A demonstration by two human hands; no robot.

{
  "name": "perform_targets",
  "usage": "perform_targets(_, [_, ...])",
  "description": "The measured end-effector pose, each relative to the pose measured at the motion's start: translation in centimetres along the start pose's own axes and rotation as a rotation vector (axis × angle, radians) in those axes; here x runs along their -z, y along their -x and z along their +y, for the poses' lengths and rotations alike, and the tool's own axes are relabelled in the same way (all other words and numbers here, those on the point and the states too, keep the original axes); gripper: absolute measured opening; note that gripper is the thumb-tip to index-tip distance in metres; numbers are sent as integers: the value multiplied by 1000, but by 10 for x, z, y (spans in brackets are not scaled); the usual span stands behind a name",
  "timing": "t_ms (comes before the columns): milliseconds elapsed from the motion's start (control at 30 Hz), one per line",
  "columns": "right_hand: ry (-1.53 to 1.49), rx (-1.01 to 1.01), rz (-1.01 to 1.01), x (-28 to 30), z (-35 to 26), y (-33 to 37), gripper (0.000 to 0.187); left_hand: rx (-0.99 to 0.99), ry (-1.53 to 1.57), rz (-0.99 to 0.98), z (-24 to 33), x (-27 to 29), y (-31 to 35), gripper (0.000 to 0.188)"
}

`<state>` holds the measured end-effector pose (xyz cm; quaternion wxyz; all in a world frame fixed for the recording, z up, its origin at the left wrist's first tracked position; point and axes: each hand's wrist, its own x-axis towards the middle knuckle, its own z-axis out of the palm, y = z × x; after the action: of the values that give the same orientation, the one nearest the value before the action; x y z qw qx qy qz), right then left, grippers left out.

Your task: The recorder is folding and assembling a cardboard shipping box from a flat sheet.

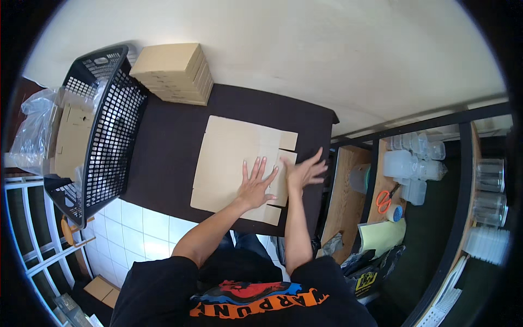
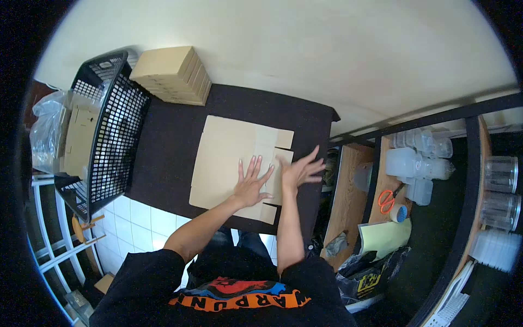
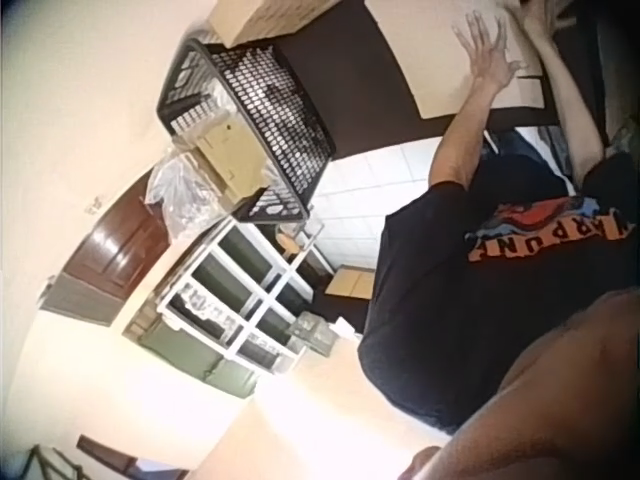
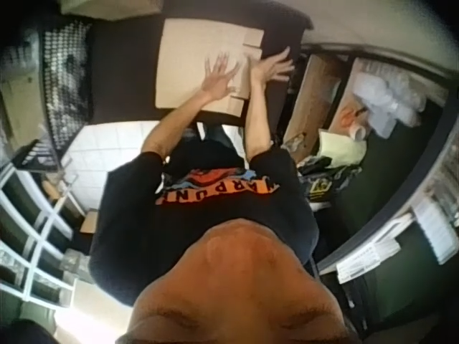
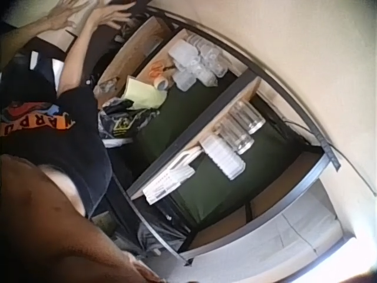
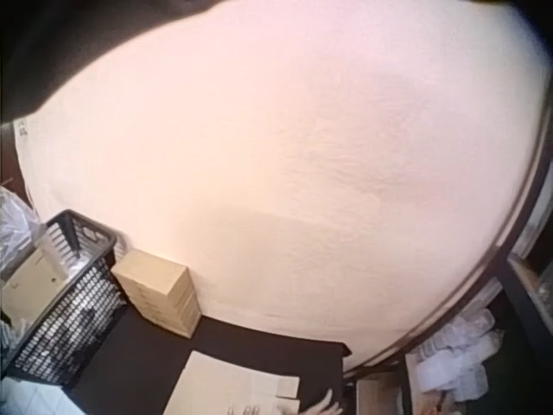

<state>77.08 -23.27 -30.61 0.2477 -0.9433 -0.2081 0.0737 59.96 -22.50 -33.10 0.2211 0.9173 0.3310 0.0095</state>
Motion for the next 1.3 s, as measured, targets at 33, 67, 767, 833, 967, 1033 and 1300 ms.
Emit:
perform_targets(33, [14,-40,-34,2,9,22,146,5,-10,11,-6,2,3,122])
perform_targets(67, [33,-84,-57,5,13,29,147,37,40,-44,-6,3,5,120])
perform_targets(767, [83,-90,-94,41,47,73,153,68,89,-278,3,28,-5,131])
perform_targets(833, [17,-42,-15,26,32,35,153,73,93,-295,8,30,-3,131])
perform_targets(967, [19,-43,19,9,2,-43,149,41,97,-270,7,22,-8,131])
perform_targets(1033, [19,-31,1,9,5,-46,147,29,78,-237,5,17,-12,132])
perform_targets(1300, [38,-22,-193,59,72,76,152,68,77,-239,3,16,-10,130])
